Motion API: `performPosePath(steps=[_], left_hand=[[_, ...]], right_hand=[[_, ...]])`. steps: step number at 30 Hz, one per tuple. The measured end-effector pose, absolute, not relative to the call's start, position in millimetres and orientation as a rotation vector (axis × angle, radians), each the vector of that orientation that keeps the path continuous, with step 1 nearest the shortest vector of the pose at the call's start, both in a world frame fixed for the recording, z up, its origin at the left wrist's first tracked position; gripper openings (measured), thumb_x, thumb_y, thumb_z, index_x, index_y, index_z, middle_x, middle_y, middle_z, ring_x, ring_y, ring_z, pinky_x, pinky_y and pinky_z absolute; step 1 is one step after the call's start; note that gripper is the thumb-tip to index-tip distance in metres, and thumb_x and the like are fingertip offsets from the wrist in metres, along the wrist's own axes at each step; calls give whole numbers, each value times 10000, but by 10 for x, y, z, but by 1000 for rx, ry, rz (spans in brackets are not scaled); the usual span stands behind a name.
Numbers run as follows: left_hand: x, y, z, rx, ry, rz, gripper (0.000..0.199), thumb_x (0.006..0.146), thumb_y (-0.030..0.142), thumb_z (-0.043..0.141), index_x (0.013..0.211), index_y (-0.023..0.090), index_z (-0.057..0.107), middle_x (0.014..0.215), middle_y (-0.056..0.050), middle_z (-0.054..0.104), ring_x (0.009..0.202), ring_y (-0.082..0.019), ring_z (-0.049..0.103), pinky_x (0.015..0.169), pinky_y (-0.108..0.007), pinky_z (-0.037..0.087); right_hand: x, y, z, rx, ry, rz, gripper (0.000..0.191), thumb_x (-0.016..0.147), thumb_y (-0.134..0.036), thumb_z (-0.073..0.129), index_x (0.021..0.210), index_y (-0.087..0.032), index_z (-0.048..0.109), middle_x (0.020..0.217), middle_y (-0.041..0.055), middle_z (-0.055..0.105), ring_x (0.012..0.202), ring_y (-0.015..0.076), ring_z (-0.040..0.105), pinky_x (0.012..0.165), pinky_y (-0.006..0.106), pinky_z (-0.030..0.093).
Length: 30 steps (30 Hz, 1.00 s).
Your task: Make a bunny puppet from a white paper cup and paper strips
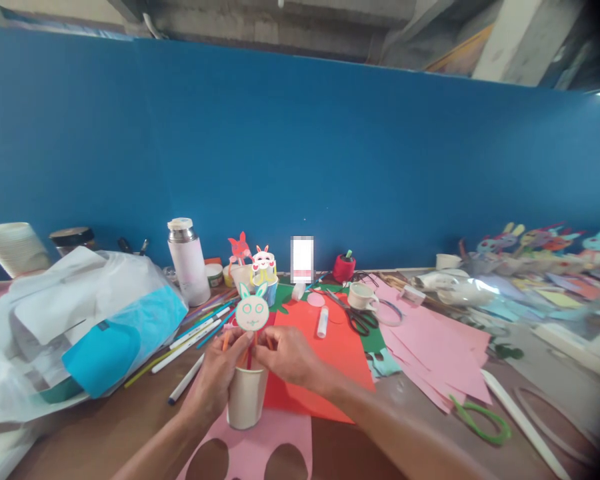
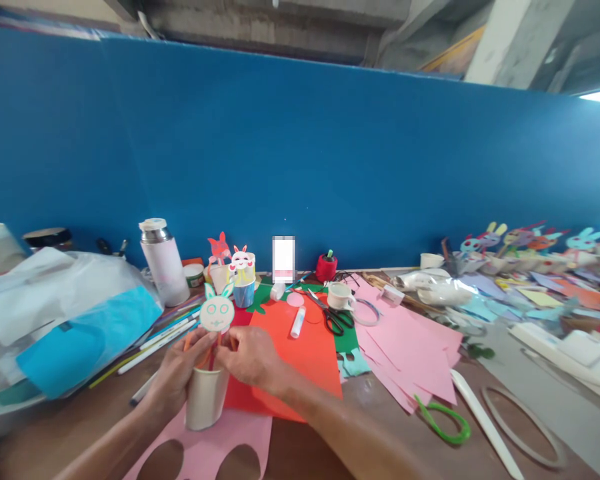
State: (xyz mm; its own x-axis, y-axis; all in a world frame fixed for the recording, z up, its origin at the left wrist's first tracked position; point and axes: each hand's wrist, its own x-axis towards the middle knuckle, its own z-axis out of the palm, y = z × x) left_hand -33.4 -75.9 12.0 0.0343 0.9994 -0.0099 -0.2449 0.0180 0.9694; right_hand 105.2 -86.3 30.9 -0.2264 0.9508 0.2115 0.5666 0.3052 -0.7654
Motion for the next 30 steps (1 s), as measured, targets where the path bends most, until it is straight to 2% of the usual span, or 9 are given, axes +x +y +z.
performPosePath(steps=[7, 14, 19, 24, 30], left_hand=[[-330, -803, 149, 1078, 1062, 1274, 212, 567, 326, 680, 657, 142, 625, 550, 11, 583, 527, -132, 523, 548, -240, 384], [-343, -798, 115, 1033, 1026, 1233, 173, 627, 316, 659, 673, 161, 599, 539, 43, 543, 508, -108, 506, 549, -229, 392], [-339, -798, 169, 947, 973, 1259, 169, 590, 269, 690, 649, 152, 585, 545, 39, 551, 516, -102, 513, 536, -214, 393], [-344, -824, 291, 859, 948, 1273, 180, 592, 277, 695, 668, 152, 590, 575, 25, 604, 524, -106, 540, 542, -213, 405], [-346, -838, 319, 829, 920, 1257, 192, 593, 280, 700, 710, 163, 603, 628, 30, 625, 572, -104, 561, 599, -214, 415]], right_hand=[[1037, -898, 318, -1326, -1984, 641, 175, 722, -213, 434, 556, -167, 407, 502, -57, 377, 470, 59, 335, 437, 188, 191], [1047, -907, 261, -1256, -1999, 610, 157, 754, -212, 434, 602, -180, 457, 525, -43, 410, 482, 74, 339, 462, 211, 206], [1051, -884, 299, -1240, -1848, 810, 223, 742, -297, 509, 564, -171, 462, 516, -44, 411, 487, 73, 352, 451, 198, 231], [1080, -820, 385, -1126, -1622, 1123, 183, 743, -327, 518, 678, -157, 542, 589, -23, 497, 537, 85, 423, 496, 201, 317], [1097, -727, 352, -1088, -1390, 1225, 216, 701, -354, 575, 725, -140, 595, 628, -12, 539, 582, 90, 462, 565, 214, 362]])
